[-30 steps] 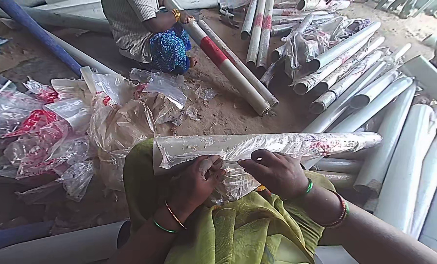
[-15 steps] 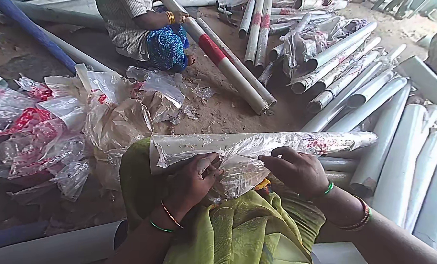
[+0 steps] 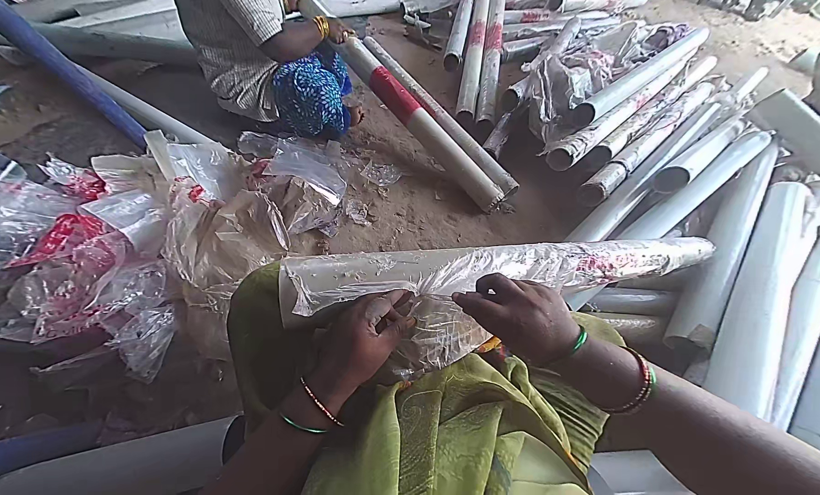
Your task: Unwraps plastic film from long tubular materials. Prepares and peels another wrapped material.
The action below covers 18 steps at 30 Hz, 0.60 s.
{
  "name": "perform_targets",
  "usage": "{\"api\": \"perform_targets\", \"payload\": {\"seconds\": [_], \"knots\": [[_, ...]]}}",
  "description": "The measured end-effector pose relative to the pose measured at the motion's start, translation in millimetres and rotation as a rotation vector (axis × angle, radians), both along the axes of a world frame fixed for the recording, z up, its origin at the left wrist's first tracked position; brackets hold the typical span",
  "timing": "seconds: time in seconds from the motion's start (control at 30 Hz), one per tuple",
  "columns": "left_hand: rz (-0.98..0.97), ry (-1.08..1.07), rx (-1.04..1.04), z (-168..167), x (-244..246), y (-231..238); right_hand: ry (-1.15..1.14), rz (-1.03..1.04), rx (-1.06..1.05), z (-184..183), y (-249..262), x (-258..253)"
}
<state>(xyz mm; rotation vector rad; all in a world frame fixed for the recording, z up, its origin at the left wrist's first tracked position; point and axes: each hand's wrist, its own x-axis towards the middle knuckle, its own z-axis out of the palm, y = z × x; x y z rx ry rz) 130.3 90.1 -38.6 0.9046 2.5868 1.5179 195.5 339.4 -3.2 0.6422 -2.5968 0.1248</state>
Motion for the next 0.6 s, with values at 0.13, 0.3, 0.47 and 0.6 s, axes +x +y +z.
{"api": "perform_targets", "payload": {"seconds": [0.13,0.3,0.47,0.6], "knots": [[-0.028,0.011,0.019,-3.0,-2.8,-0.5,-0.064,-0.113,0.019,11.5,19.3,16.0],[-0.012,0.037,0.016,-3.0,-1.8,1.3,-0.091,-0.198,-0.231,11.2,37.2,37.0],[0.041,0.021,-0.1,9.0,5.7,5.2,-0.112,-0.218,-0.41,-3.8,33.4,47.9],[0.071,-0.048,-0.239,25.9,10.9,10.8,-0.127,-0.219,-0.474,-16.5,27.9,48.8]]}}
